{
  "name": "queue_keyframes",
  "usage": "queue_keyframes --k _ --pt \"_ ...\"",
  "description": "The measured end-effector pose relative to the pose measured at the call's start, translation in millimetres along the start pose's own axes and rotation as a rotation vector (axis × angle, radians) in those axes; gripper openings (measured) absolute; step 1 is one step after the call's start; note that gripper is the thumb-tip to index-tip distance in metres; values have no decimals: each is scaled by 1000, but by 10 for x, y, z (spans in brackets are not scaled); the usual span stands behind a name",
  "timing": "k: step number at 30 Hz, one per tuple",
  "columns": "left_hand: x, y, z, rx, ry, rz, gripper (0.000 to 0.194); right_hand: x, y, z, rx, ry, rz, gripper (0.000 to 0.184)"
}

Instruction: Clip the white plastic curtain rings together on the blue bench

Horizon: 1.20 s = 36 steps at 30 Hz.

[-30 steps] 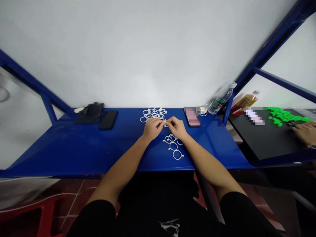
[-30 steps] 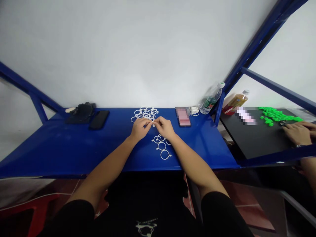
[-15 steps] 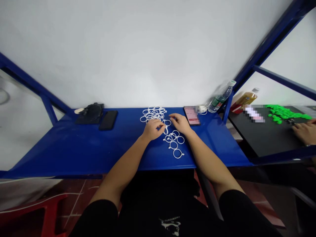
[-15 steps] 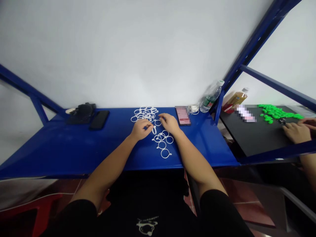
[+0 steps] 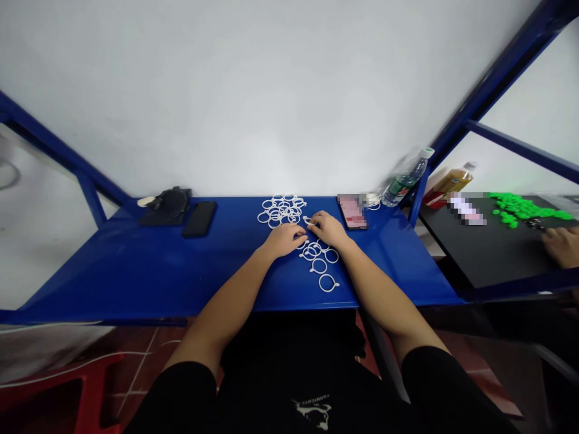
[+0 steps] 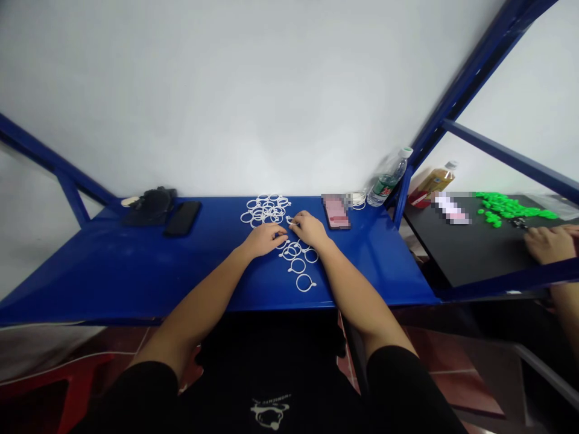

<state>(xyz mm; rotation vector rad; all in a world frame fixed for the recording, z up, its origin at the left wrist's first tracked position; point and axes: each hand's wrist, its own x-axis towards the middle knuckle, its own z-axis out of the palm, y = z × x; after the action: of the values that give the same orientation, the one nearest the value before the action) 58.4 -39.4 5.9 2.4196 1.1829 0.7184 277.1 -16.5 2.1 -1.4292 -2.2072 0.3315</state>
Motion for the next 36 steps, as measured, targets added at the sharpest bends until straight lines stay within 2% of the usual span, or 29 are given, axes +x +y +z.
queue_keyframes --k 3,7,12,18,21,25,31,36 --pt "-2 29 -5 -21 -3 -40 14 9 -12 -26 105 107 -49 8" --pt "16 -1 -25 -78 135 -146 21 -16 -131 -75 247 220 -194 11" --pt "39 -53 -40 -246 294 -135 33 -82 -301 -115 344 189 -321 21" --pt "31 -26 -7 -241 365 -17 23 -109 -297 -105 446 139 -206 27" --pt "29 -31 -2 -181 376 8 20 -110 -277 -95 422 68 -208 32" --pt "26 -29 -4 -86 360 44 18 -107 -298 -115 345 98 -201 24" --pt "20 -7 0 -11 278 6 20 -108 -334 -129 263 105 -177 20" --pt "21 -9 45 1 305 -29 20 -115 -368 -99 222 131 -158 18"
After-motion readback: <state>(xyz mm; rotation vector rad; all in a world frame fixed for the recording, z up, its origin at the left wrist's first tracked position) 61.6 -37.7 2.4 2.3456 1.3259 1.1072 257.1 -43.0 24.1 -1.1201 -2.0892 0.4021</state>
